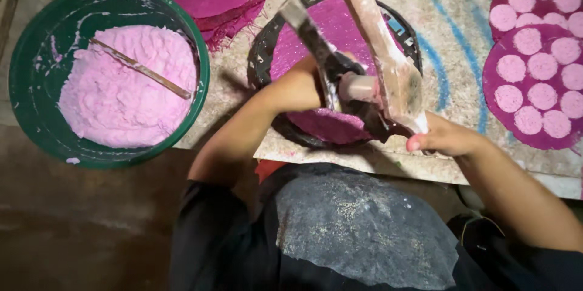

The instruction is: The person scoops pink dough from a green bowl and uses a manual press to form round discs, placing them onto a pink mat in a woven basket. The person repeats this process to fill the basket with shaped dough discs.

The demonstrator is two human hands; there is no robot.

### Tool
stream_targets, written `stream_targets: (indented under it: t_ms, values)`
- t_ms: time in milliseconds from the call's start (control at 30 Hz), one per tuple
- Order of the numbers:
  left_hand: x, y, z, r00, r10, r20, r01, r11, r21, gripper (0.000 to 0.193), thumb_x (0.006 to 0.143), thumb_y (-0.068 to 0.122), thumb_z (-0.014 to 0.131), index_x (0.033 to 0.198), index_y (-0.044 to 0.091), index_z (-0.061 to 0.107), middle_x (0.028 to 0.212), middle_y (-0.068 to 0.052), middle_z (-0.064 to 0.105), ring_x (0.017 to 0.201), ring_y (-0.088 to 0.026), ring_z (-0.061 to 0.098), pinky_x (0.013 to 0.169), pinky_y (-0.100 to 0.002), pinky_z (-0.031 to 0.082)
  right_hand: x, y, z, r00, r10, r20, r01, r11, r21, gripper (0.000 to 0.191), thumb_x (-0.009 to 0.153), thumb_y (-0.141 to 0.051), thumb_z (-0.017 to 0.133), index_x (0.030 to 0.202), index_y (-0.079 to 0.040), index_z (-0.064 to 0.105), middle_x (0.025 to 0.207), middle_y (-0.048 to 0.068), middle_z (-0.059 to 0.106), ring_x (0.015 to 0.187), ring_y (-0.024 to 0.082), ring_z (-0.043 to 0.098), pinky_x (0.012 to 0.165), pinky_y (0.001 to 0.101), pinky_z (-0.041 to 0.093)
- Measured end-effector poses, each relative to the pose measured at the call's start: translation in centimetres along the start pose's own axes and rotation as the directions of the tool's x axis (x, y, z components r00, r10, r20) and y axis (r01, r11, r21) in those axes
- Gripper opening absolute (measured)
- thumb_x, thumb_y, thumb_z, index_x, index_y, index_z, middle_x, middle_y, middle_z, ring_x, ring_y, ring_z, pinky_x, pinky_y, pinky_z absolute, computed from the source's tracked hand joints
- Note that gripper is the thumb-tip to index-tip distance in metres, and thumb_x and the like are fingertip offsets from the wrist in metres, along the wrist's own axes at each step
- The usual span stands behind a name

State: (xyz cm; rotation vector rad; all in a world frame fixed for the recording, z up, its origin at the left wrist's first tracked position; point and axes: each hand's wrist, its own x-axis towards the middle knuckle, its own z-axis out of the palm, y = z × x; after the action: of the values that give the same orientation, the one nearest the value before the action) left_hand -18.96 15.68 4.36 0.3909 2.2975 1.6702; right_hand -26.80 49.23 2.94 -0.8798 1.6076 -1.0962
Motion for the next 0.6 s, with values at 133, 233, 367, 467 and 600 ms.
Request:
stream_targets:
  t_ms: [133,233,367,467,600]
  values:
    - [-0.9,-8.0,-4.0,0.91,0.092,-0.404,0.003,0.973,0.229,0.1,0.071,0.015,0.096,0.152,0.013,0.037,0.156,-0.023,0.037,0.141,-0.041,0.038,0.113,-0.054,0.031,-1.6,2.8,2.6,0.969,-0.151,-0.198,0.194,0.956,0.221,0.126,0.073,-0.059,0.086,0.163,0.004,0.025,0.152,0.021,0.042,0.138,0.035,0.045,0.111,0.0467,0.039]
    - [-1.4,-15.1,-3.9,0.705,-0.231,-0.671,0.178,0.973,-0.147,0.099,0.075,0.017,0.093,0.153,0.008,0.034,0.15,-0.02,0.049,0.138,-0.034,0.049,0.116,-0.045,0.04,-1.9,2.1,3.5,0.943,-0.166,-0.289,0.257,0.914,0.313,0.124,0.07,-0.059,0.088,0.159,0.001,0.026,0.137,0.019,0.053,0.125,0.033,0.057,0.105,0.0466,0.048]
    - [-1.7,-19.3,0.3,0.566,-0.327,-0.757,0.176,0.945,-0.276,0.097,0.076,0.009,0.089,0.155,-0.001,0.032,0.15,-0.019,0.05,0.138,-0.029,0.051,0.116,-0.039,0.043,-1.8,1.0,3.0,0.923,-0.116,-0.367,0.252,0.902,0.349,0.114,0.073,-0.058,0.086,0.155,0.002,0.034,0.135,0.018,0.055,0.123,0.031,0.06,0.107,0.0461,0.049]
    - [-2.1,-18.4,3.0,0.611,-0.237,-0.756,0.085,0.968,-0.235,0.093,0.086,0.008,0.081,0.16,-0.001,0.027,0.153,-0.019,0.048,0.143,-0.031,0.048,0.12,-0.041,0.039,-1.4,1.7,2.0,0.941,-0.12,-0.317,0.233,0.909,0.347,0.105,0.078,-0.064,0.075,0.15,0.001,0.036,0.137,0.019,0.055,0.126,0.031,0.059,0.109,0.0459,0.049]
    - [-2.0,-12.0,2.7,0.393,0.175,-0.903,0.087,0.97,0.226,0.101,0.089,0.024,0.083,0.162,-0.001,0.018,0.162,-0.033,0.023,0.152,-0.043,0.028,0.126,-0.047,0.025,0.2,3.0,0.7,0.994,-0.075,-0.076,0.097,0.933,0.346,0.102,0.084,-0.074,0.057,0.15,0.001,0.039,0.138,0.021,0.058,0.127,0.029,0.061,0.11,0.0445,0.05]
